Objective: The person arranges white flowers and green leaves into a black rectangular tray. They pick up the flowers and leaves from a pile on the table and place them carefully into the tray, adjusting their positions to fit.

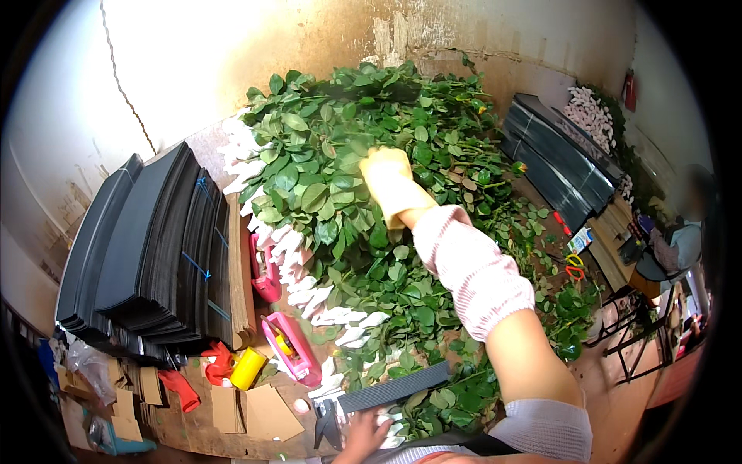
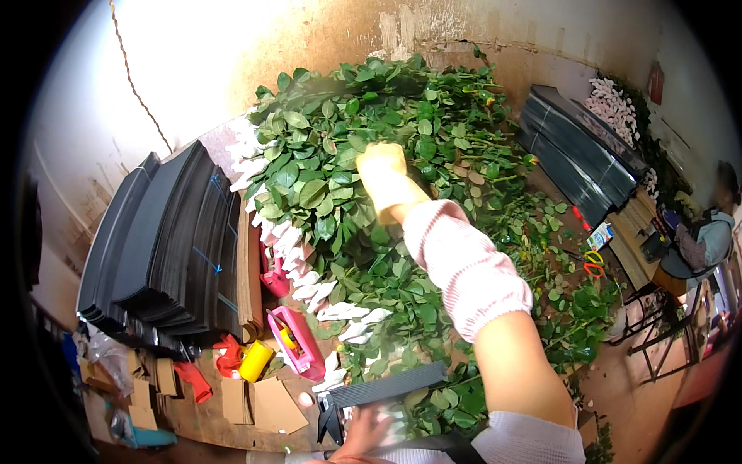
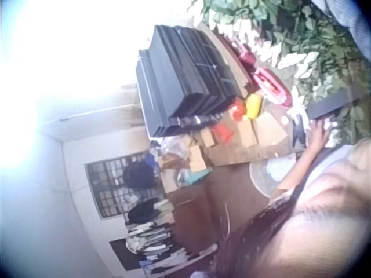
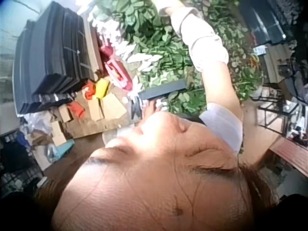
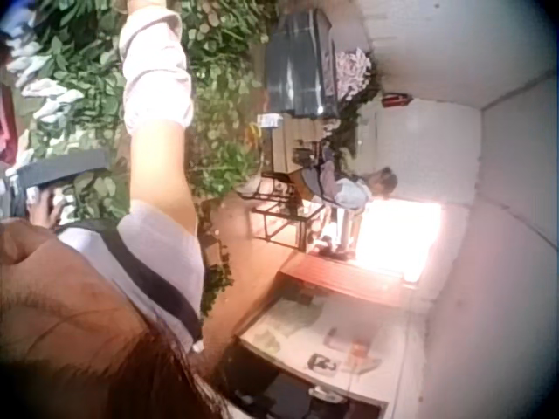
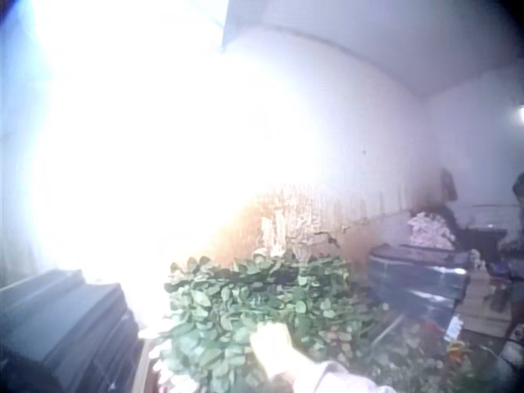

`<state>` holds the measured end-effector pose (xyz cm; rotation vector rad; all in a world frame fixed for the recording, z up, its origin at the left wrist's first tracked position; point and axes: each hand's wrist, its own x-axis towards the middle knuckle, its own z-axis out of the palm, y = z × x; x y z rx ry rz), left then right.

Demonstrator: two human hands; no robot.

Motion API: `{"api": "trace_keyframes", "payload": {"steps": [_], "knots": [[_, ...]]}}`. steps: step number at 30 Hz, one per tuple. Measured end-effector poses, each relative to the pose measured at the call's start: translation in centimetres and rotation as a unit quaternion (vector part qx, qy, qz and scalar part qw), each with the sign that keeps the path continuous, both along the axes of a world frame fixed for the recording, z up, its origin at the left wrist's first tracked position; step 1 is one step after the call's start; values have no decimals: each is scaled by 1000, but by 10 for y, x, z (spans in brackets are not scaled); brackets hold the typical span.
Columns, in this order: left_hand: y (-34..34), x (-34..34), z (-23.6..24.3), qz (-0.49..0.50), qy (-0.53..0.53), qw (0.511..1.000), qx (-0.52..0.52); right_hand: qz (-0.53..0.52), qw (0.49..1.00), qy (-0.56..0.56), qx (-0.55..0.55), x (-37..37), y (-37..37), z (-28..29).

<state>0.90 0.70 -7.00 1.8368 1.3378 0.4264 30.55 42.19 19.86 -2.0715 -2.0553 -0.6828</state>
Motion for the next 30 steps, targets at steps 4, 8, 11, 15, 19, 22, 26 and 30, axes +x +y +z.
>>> {"api": "trace_keyframes", "payload": {"steps": [4,8,11,15,19,22,26,30], "knots": [[4,3,4,-4,-20,1000,2,-93,990,-96,54,13,34,-51],[4,-1,-5,-13,-21,999,42,34,999,2,23,15,-10,-22],[4,0,-7,-14,-37,998,51,208,953,156,157,46,-60,3],[8,1,-19,-12,-55,998,13,346,889,272,123,70,-123,2],[9,-11,-39,13,-107,994,18,332,926,133,119,29,-175,5],[13,-5,-41,-1,-117,993,-29,198,979,42,-39,42,-176,-8],[19,-3,-24,-12,-117,993,-29,222,974,27,27,33,-170,15],[22,-1,-32,-38,-65,997,30,0,961,-63,-268,45,-168,28]]}}
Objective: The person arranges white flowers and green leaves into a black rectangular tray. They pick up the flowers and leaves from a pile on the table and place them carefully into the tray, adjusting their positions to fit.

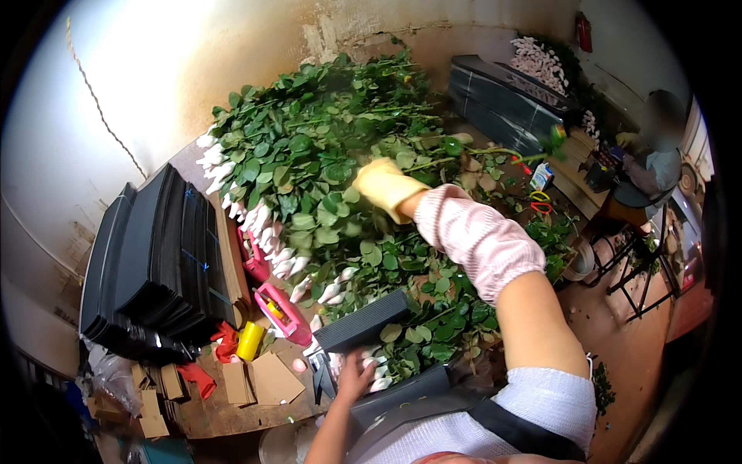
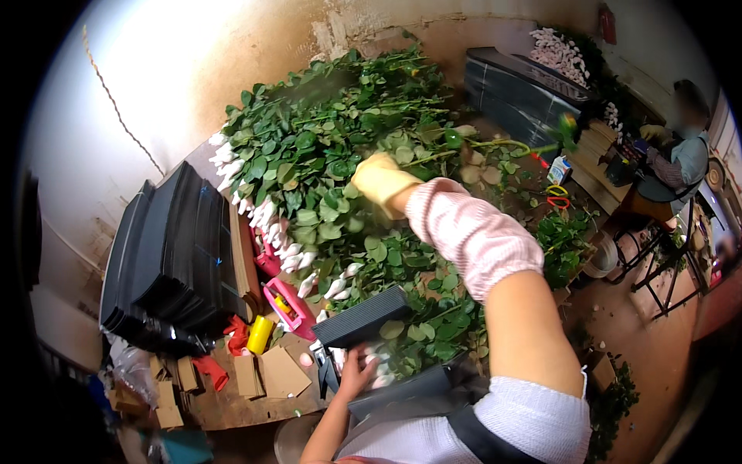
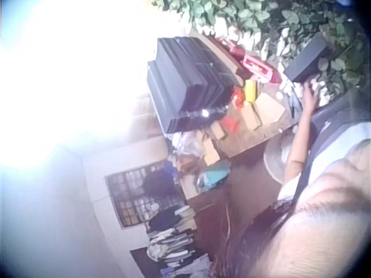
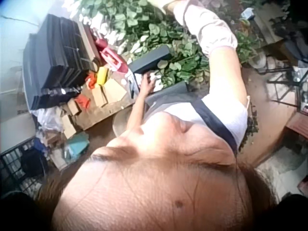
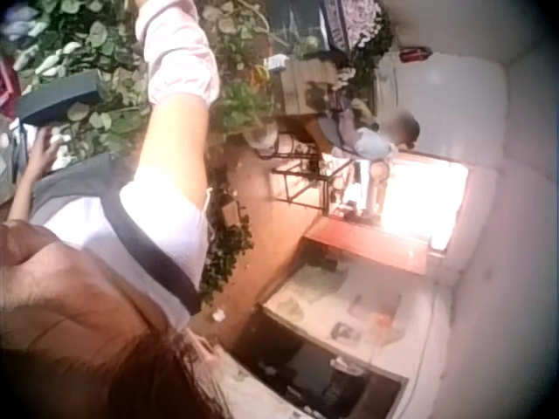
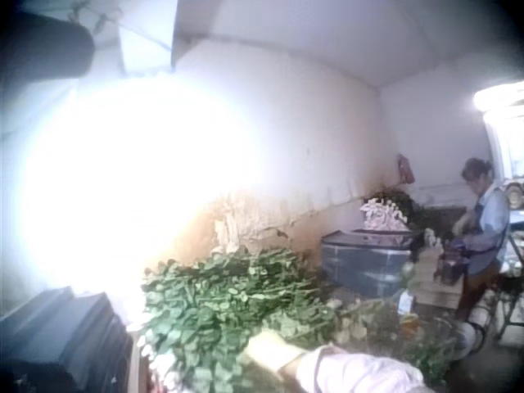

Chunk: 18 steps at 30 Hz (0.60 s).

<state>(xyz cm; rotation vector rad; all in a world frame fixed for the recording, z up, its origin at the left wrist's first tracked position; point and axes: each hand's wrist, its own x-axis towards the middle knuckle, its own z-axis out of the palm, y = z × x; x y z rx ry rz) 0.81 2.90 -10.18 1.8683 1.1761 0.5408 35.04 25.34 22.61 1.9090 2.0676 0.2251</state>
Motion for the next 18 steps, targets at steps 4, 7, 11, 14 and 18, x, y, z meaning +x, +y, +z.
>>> {"api": "trace_keyframes", "payload": {"steps": [4,7,11,14,18], "knots": [[-5,-7,0,35,-13,998,-49,196,913,148,327,8,-72,-1],[-9,0,11,23,2,1000,-21,272,862,300,305,18,-149,9],[-16,4,7,25,-16,1000,-12,267,874,401,57,23,-237,-5],[-15,6,-7,7,4,999,36,199,925,320,-52,32,-268,-80],[-8,8,36,-19,6,997,-71,58,989,34,-132,46,-261,-181]]}}
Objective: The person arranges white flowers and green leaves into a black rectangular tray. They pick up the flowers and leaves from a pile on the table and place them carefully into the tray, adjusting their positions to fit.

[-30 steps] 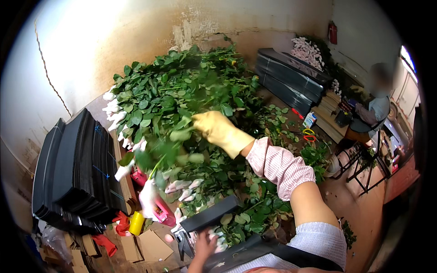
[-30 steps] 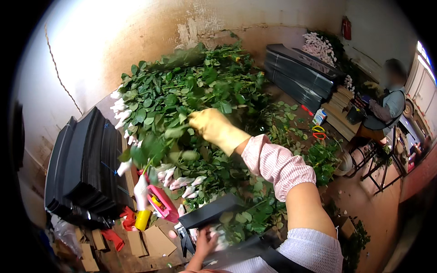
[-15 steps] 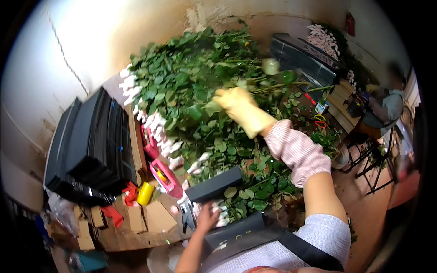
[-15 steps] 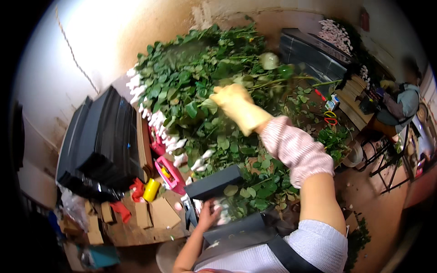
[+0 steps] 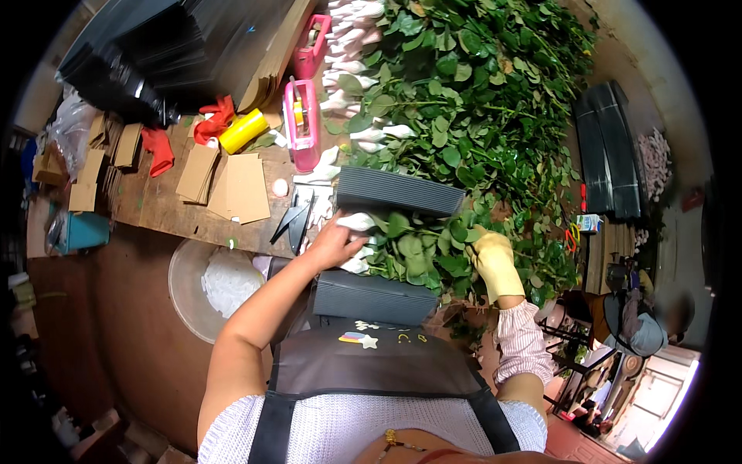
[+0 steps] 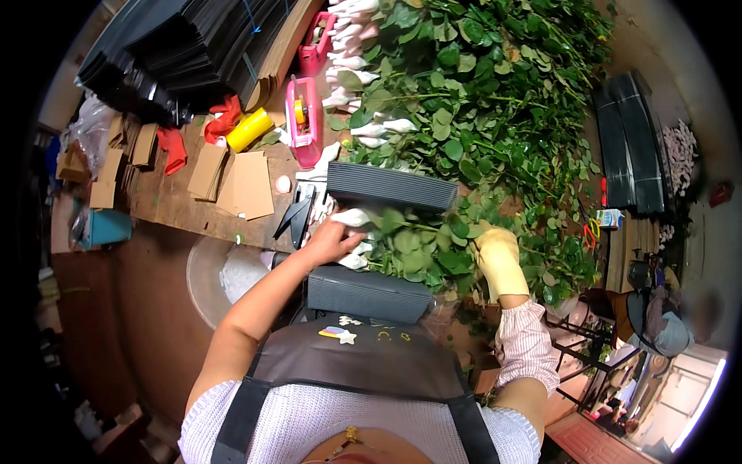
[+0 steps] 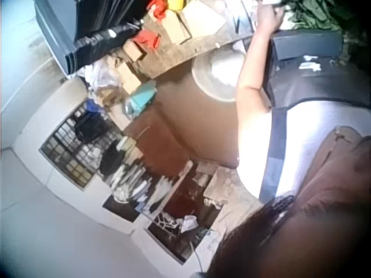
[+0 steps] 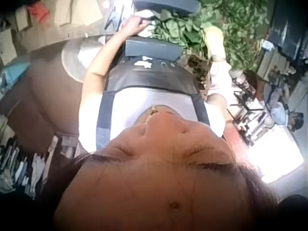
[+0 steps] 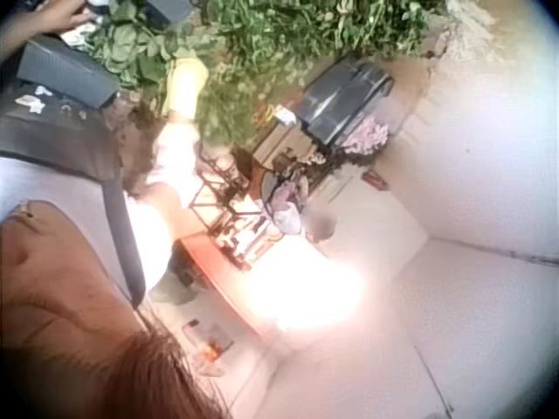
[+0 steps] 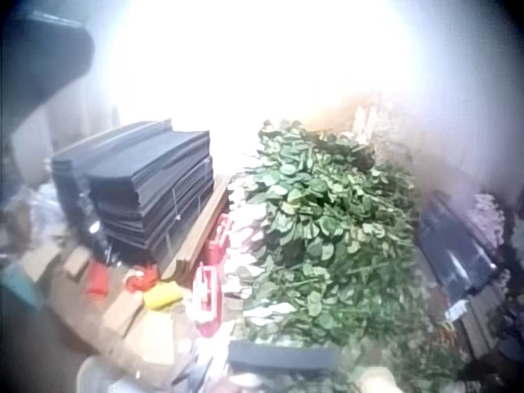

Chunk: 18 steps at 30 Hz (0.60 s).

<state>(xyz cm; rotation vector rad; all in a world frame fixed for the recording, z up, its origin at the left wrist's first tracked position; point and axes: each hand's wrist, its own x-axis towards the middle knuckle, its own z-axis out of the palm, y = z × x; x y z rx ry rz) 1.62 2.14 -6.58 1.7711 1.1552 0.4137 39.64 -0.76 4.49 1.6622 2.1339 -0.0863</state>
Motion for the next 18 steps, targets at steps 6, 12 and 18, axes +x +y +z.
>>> {"api": "trace_keyframes", "payload": {"steps": [6,12,18], "knots": [[-6,-3,-1,22,8,996,86,32,990,135,23,-96,11,102],[-6,2,4,-6,-14,987,161,-21,986,125,-109,-173,43,-1],[-9,-2,8,66,5,990,126,-96,980,145,-94,-169,50,-30]]}}
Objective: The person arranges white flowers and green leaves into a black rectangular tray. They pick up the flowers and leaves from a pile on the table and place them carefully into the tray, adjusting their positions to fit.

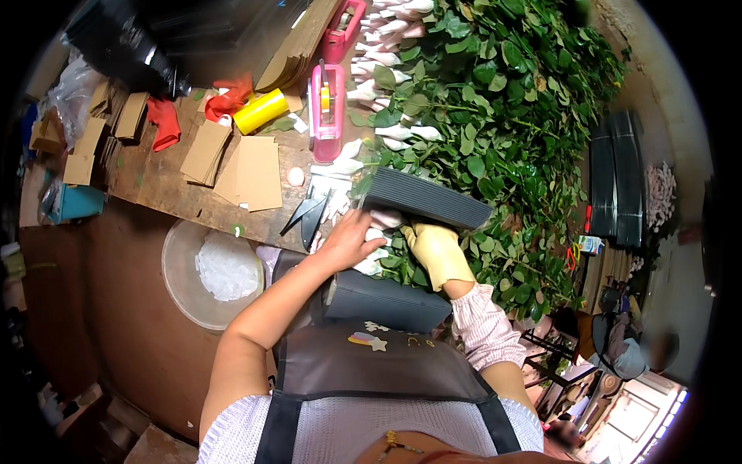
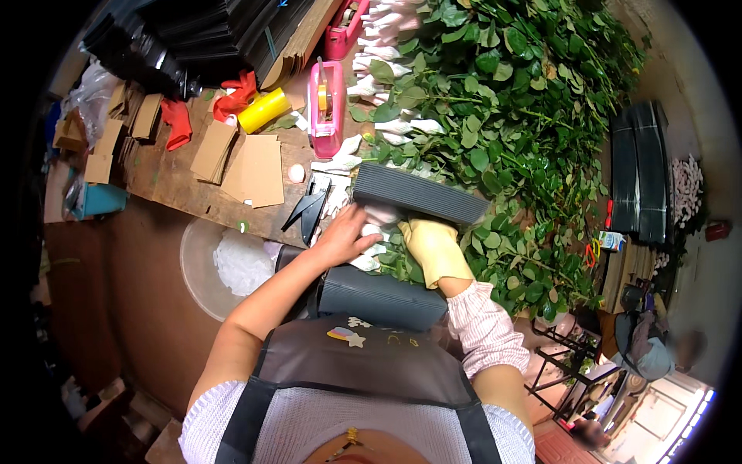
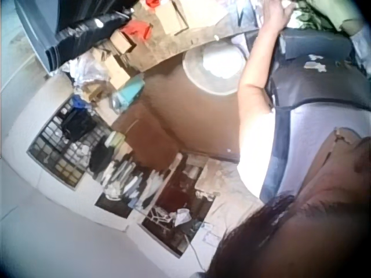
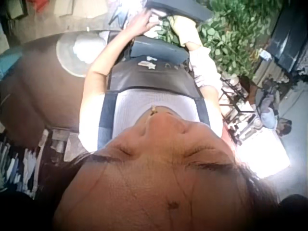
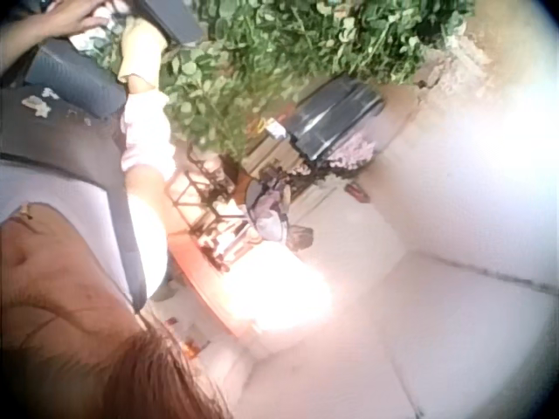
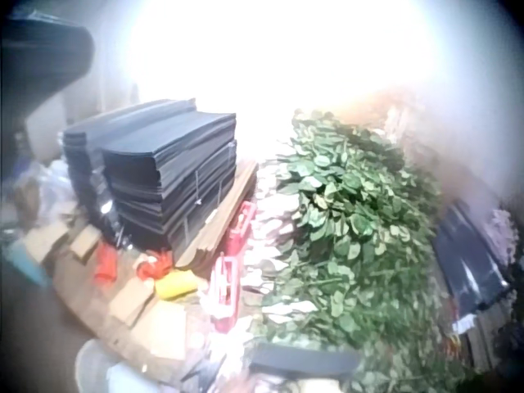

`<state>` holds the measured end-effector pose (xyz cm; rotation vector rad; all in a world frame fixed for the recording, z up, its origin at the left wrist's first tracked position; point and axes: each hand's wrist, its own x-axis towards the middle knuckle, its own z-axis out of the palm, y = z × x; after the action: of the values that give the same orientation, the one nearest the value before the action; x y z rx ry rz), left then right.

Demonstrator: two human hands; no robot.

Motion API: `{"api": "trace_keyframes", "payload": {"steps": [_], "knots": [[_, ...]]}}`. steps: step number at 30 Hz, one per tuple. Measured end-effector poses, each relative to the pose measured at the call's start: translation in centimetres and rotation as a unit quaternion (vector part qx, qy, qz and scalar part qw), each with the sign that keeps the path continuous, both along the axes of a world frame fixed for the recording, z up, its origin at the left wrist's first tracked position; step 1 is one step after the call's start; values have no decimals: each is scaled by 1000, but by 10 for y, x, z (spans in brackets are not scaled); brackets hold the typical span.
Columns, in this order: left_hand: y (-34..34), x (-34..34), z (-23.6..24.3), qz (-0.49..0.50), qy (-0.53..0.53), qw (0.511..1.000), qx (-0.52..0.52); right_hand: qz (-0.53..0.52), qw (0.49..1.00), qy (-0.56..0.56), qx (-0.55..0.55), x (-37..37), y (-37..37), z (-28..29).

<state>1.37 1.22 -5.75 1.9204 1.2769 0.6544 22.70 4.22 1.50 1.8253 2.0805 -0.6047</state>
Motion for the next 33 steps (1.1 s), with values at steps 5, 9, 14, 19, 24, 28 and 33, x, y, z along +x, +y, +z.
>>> {"api": "trace_keyframes", "payload": {"steps": [5,9,14,19,24,28,33], "knots": [[11,0,3,89,-17,996,17,32,993,11,115,-2,-10,-34],[8,-5,-5,120,-84,982,119,29,995,-21,94,-3,-8,-40],[7,-38,18,168,-65,982,56,19,998,-11,60,-1,-6,-35],[13,-3,24,84,42,993,73,28,996,-14,89,4,-7,-44],[10,7,20,113,-63,991,-25,29,993,-8,113,7,-11,-50],[-2,-1,12,244,-366,895,-73,35,984,5,176,8,-16,-56],[9,-58,19,221,-199,952,79,57,986,40,153,7,-14,-41]]}}
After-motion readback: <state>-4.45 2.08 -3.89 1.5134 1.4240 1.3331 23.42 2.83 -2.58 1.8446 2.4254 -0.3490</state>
